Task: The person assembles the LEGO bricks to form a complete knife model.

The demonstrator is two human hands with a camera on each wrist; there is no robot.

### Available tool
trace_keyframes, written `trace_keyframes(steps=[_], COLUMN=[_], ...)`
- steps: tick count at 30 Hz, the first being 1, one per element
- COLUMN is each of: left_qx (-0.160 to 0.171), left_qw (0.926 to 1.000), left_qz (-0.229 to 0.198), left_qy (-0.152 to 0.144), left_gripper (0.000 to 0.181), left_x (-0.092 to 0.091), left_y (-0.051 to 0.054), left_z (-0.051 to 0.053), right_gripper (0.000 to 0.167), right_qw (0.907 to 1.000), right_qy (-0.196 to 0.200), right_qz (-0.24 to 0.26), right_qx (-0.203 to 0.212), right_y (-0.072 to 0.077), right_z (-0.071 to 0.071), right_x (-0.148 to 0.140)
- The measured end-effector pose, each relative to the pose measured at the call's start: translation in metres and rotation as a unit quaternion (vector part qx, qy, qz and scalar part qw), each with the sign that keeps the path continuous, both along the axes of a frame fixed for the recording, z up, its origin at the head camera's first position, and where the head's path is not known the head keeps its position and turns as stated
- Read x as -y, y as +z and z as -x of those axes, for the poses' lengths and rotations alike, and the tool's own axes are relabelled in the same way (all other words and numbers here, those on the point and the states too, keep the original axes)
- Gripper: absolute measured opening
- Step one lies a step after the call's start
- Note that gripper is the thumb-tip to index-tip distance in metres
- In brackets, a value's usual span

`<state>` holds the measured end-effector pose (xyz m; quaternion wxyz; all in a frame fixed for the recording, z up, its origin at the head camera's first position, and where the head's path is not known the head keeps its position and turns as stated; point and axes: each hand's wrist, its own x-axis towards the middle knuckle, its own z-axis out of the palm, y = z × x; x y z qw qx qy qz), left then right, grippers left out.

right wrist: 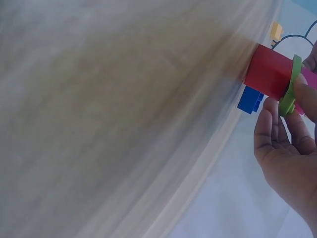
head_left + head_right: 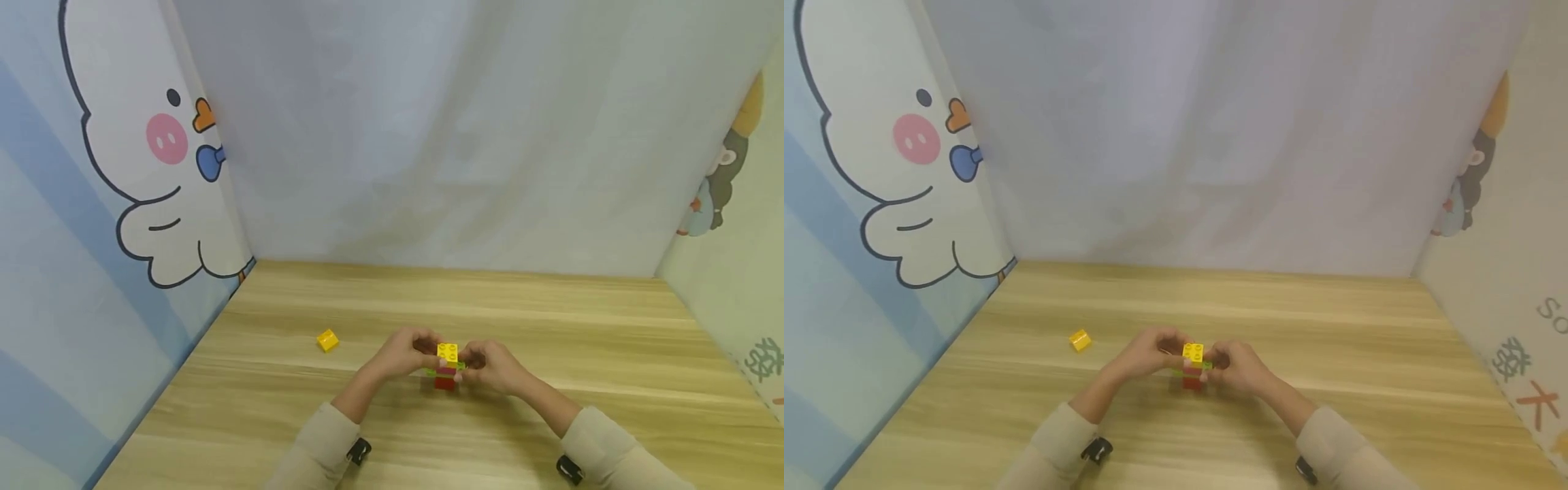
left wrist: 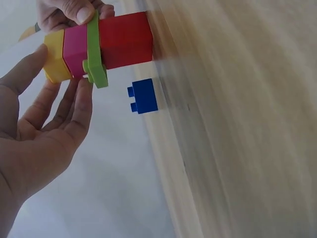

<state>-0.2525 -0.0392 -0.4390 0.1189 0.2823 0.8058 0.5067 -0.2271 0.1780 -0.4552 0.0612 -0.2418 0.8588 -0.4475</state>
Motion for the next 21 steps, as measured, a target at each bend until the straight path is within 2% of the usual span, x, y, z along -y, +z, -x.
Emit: trace_keyframes(steps=[4, 8, 15, 21], left_qx=[-0.014, -0.025, -0.061, -0.065], left_qw=[0.9996, 0.999, 0.9974, 0.9961], left_qz=[-0.017, -0.025, -0.003, 0.006], left_qy=[-0.02, -0.027, -0.039, -0.058], left_gripper=[0.027, 0.026, 0.026, 0.027], left_x=[0.0026, 0.0035, 0.0026, 0.006], left_y=[-0.002, -0.0034, -0.002, -0.0034], left_z=[0.0029, 0.0033, 0.0028, 0.0053], right_gripper=[0.023, 0.022, 0.023, 0.023], right_qw=[1.0, 1.0, 1.0, 1.0], right_qy=[-0.001, 0.002, 0.001, 0.0], right_qz=[0.001, 0.002, -0.004, -0.008], right_qx=[-0.002, -0.003, -0.003, -0.006], right_y=[0.0009, 0.0004, 0.0046, 0.0022], right_z=[0.0007, 0.0015, -0.0002, 0.0019], right_x=[0.0001, 0.0003, -0.0002, 0.0005])
